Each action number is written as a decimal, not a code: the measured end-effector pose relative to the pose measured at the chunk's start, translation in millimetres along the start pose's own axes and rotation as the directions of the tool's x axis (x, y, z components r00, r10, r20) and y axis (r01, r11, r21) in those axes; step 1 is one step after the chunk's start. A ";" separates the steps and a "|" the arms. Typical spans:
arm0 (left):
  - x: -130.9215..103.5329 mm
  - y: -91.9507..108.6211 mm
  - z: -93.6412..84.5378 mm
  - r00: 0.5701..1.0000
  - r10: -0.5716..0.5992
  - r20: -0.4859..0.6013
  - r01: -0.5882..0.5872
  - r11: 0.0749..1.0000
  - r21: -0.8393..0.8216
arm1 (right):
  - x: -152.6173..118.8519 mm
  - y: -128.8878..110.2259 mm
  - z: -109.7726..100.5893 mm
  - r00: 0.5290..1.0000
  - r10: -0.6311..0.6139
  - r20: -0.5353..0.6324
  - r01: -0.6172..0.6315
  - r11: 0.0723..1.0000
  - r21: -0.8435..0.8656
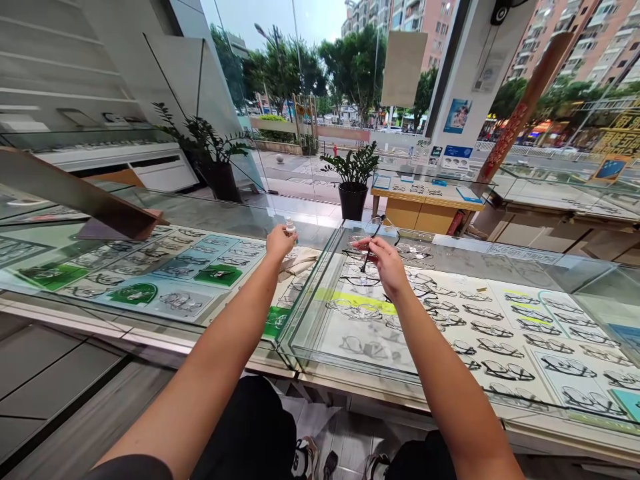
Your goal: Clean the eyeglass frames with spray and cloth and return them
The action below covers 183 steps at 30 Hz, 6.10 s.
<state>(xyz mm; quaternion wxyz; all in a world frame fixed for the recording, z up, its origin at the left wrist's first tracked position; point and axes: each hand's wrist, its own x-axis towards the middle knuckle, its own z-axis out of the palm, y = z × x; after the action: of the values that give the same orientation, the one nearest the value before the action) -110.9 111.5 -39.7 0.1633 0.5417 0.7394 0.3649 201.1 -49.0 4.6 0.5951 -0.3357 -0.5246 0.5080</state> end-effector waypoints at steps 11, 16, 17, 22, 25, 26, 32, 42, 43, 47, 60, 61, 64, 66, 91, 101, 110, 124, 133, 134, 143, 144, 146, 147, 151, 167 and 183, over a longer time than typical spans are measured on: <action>-39.6 46.7 -26.7 0.860 0.285 -0.422 -0.295 0.954 0.043 | -1.0 -3.1 0.9 1.000 -0.008 0.006 0.008 1.000 -0.009; -51.7 57.2 -26.2 0.919 0.341 0.198 -0.378 0.906 0.190 | -2.1 -6.1 1.4 1.000 -0.022 0.019 0.022 1.000 -0.016; -50.1 54.0 -22.0 0.912 0.292 0.288 -0.362 0.903 0.230 | -2.1 -6.3 1.4 1.000 -0.023 0.019 0.023 1.000 -0.021; -37.9 35.9 -6.0 0.896 0.146 0.419 -0.294 0.903 0.313 | -1.5 -5.3 0.8 1.000 -0.019 0.010 0.019 0.999 -0.028; -34.9 34.0 -8.8 0.898 0.152 0.412 -0.280 0.920 0.273 | -1.3 -5.4 -0.1 1.000 -0.021 0.016 0.021 1.000 -0.019; -34.9 34.8 -11.0 0.902 0.160 0.400 -0.274 0.930 0.246 | -1.4 -5.6 -0.3 1.000 -0.021 0.018 0.021 1.000 -0.015; -39.4 45.5 -24.4 0.927 0.237 0.291 -0.244 0.970 -0.011 | -2.0 -8.0 -0.3 1.000 -0.022 0.007 0.022 1.000 -0.016; -63.3 75.1 -22.9 0.846 0.351 0.402 0.045 0.704 -0.709 | -1.8 -7.6 -2.2 0.997 -0.050 0.054 0.053 0.997 -0.051; -68.3 77.8 -21.9 0.818 0.368 0.442 0.126 0.636 -0.762 | -1.7 -7.3 -2.4 0.997 -0.055 0.060 0.058 0.997 -0.054; -90.1 86.2 -19.6 0.650 0.484 0.586 0.306 0.539 -0.785 | -0.3 -6.2 -3.4 0.996 -0.074 0.041 0.076 0.996 -0.037; -115.3 97.0 -0.1 0.509 0.593 0.623 0.416 0.464 -0.782 | -1.7 -10.9 -0.3 0.996 -0.068 0.054 0.064 0.995 0.080; -115.7 96.6 1.4 0.512 0.594 0.621 0.412 0.465 -0.784 | -1.6 -11.1 0.0 0.996 -0.064 0.054 0.059 0.994 0.093; -118.5 96.2 2.9 0.507 0.591 0.628 0.400 0.484 -0.778 | -0.9 -10.5 0.3 0.997 -0.065 0.043 0.060 0.992 0.109; -122.2 97.4 1.9 0.475 0.615 0.629 0.391 0.493 -0.777 | -0.5 -9.3 0.2 0.997 -0.067 0.034 0.063 0.992 0.108; -173.4 109.3 14.0 0.683 0.674 0.282 -0.046 0.425 -0.904 | -4.8 -3.8 14.7 0.996 -0.012 -0.090 0.028 0.984 0.175; -171.9 110.7 7.9 0.693 0.700 0.173 -0.229 0.441 -0.868 | -3.7 0.0 11.3 0.993 -0.089 -0.073 0.094 0.993 0.066; -170.5 108.8 7.3 0.649 0.706 0.283 -0.161 0.491 -0.856 | -4.1 0.8 13.0 0.989 -0.064 -0.135 0.076 0.993 0.086; -157.9 105.1 4.3 0.557 0.757 0.343 -0.190 0.517 -0.835 | -0.1 4.5 9.9 0.987 -0.005 -0.163 0.028 0.990 0.139; -153.0 106.0 10.5 0.669 0.669 0.323 -0.107 0.517 -0.850 | -3.4 -1.7 12.0 0.982 -0.089 -0.165 0.099 0.994 0.050; -150.7 105.4 10.5 0.688 0.650 0.323 -0.085 0.513 -0.854 | -2.8 -3.9 9.3 0.982 -0.088 -0.167 0.096 0.995 0.040; -132.5 104.2 5.0 0.775 0.531 0.342 0.174 0.342 -0.924 | -0.6 -5.4 -1.1 0.985 -0.166 0.054 0.173 0.964 -0.202; -132.9 104.6 4.1 0.763 0.549 0.341 0.173 0.335 -0.926 | -0.9 -4.8 -0.5 0.983 -0.170 0.070 0.182 0.958 -0.222; -135.1 105.2 2.5 0.737 0.584 0.340 0.160 0.339 -0.927 | -1.4 -3.9 0.7 0.981 -0.169 0.094 0.187 0.949 -0.252; -136.6 105.4 1.6 0.726 0.595 0.345 0.154 0.349 -0.924 | -1.6 -3.5 1.2 0.981 -0.165 0.100 0.185 0.948 -0.258; -143.1 105.7 -3.6 0.694 0.604 0.391 0.155 0.406 -0.901 | -2.5 -2.9 2.5 0.982 -0.137 0.133 0.165 0.959 -0.231; -134.8 101.3 -5.0 0.638 0.663 0.393 0.097 0.437 -0.894 | -6.7 -4.1 7.8 0.981 -0.088 0.172 0.111 0.986 -0.128; -140.8 104.2 4.6 0.684 0.638 0.355 0.077 0.420 -0.904 | -2.0 8.2 7.2 0.990 -0.069 0.123 0.078 0.994 -0.076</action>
<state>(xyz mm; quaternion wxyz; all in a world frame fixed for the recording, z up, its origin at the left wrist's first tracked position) 13.7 -1.0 10.2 0.5935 0.5959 0.2241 0.4924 192.3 -49.8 -2.0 0.5667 -0.3087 -0.5916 0.4833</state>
